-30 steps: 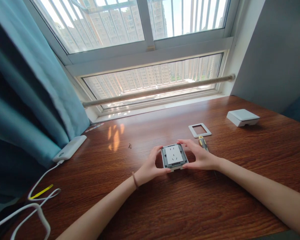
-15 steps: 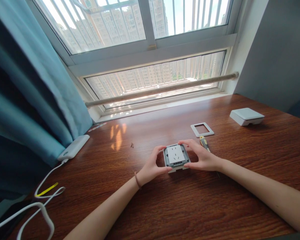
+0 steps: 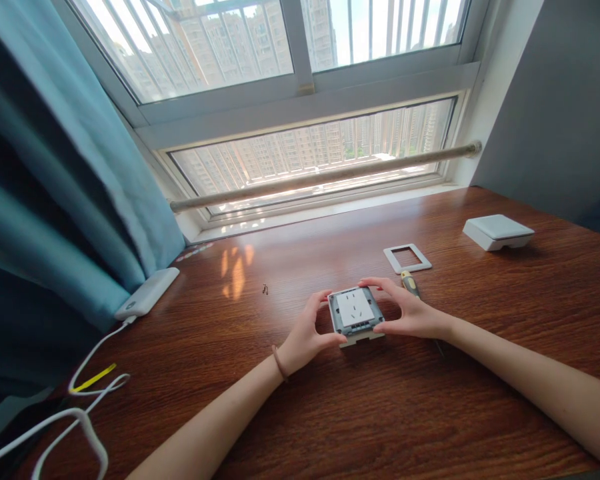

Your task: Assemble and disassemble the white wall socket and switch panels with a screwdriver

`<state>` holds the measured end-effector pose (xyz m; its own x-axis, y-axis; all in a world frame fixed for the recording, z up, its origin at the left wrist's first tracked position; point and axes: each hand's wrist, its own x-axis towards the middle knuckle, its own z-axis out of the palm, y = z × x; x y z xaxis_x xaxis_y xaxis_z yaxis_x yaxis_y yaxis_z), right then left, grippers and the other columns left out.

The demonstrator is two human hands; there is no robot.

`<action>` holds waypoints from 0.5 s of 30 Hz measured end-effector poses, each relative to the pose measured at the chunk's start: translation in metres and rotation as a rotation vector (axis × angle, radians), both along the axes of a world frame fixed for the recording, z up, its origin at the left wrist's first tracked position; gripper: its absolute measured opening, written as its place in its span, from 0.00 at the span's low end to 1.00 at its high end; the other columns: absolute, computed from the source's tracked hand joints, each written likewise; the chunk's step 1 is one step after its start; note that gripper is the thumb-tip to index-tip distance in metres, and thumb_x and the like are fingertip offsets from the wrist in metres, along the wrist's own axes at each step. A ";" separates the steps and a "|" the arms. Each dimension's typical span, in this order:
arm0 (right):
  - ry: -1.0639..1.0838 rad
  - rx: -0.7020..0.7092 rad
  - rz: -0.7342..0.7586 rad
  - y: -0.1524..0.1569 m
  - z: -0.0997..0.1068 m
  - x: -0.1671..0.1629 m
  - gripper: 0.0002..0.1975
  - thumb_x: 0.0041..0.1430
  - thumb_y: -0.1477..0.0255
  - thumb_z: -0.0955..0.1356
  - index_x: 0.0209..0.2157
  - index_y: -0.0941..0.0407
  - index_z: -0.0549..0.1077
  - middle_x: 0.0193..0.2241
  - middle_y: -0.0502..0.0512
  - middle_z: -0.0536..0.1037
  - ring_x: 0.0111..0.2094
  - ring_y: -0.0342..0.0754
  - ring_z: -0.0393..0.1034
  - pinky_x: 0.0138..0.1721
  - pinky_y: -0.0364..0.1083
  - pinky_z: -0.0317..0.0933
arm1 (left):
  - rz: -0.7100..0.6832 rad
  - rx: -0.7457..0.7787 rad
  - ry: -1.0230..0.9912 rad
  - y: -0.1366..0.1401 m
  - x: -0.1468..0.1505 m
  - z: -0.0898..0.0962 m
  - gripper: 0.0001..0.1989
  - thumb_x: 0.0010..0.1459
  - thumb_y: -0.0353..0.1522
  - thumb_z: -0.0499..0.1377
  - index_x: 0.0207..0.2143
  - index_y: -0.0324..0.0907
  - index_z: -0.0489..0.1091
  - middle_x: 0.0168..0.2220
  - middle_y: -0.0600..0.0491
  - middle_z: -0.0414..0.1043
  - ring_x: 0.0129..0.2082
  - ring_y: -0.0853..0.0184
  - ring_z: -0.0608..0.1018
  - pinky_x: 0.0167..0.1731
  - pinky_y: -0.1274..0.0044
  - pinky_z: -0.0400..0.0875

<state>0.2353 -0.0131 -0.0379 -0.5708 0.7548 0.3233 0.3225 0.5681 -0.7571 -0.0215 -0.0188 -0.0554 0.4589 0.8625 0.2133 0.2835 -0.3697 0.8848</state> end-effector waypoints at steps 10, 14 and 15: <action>0.040 -0.049 0.016 0.000 -0.002 0.001 0.46 0.40 0.64 0.74 0.58 0.53 0.51 0.55 0.60 0.60 0.59 0.55 0.50 0.60 0.55 0.43 | 0.020 0.172 0.104 -0.001 -0.001 0.002 0.41 0.41 0.43 0.67 0.56 0.43 0.55 0.57 0.42 0.55 0.58 0.52 0.59 0.58 0.61 0.52; 0.107 -0.034 0.060 -0.007 0.003 -0.003 0.45 0.42 0.66 0.74 0.59 0.52 0.50 0.56 0.59 0.58 0.60 0.54 0.49 0.61 0.53 0.42 | 0.025 0.255 0.104 -0.005 -0.002 0.009 0.45 0.37 0.45 0.67 0.56 0.45 0.53 0.57 0.43 0.55 0.59 0.52 0.57 0.59 0.59 0.50; 0.153 -0.049 0.077 -0.009 0.005 -0.004 0.44 0.43 0.68 0.74 0.59 0.51 0.50 0.56 0.59 0.57 0.60 0.54 0.49 0.61 0.53 0.42 | 0.030 0.273 0.095 -0.007 -0.002 0.010 0.45 0.37 0.45 0.67 0.57 0.45 0.53 0.57 0.43 0.55 0.60 0.51 0.56 0.59 0.59 0.49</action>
<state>0.2309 -0.0221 -0.0333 -0.5747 0.7276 0.3745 0.1583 0.5479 -0.8215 -0.0239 -0.0254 -0.0453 0.4634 0.7927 0.3962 0.3748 -0.5804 0.7229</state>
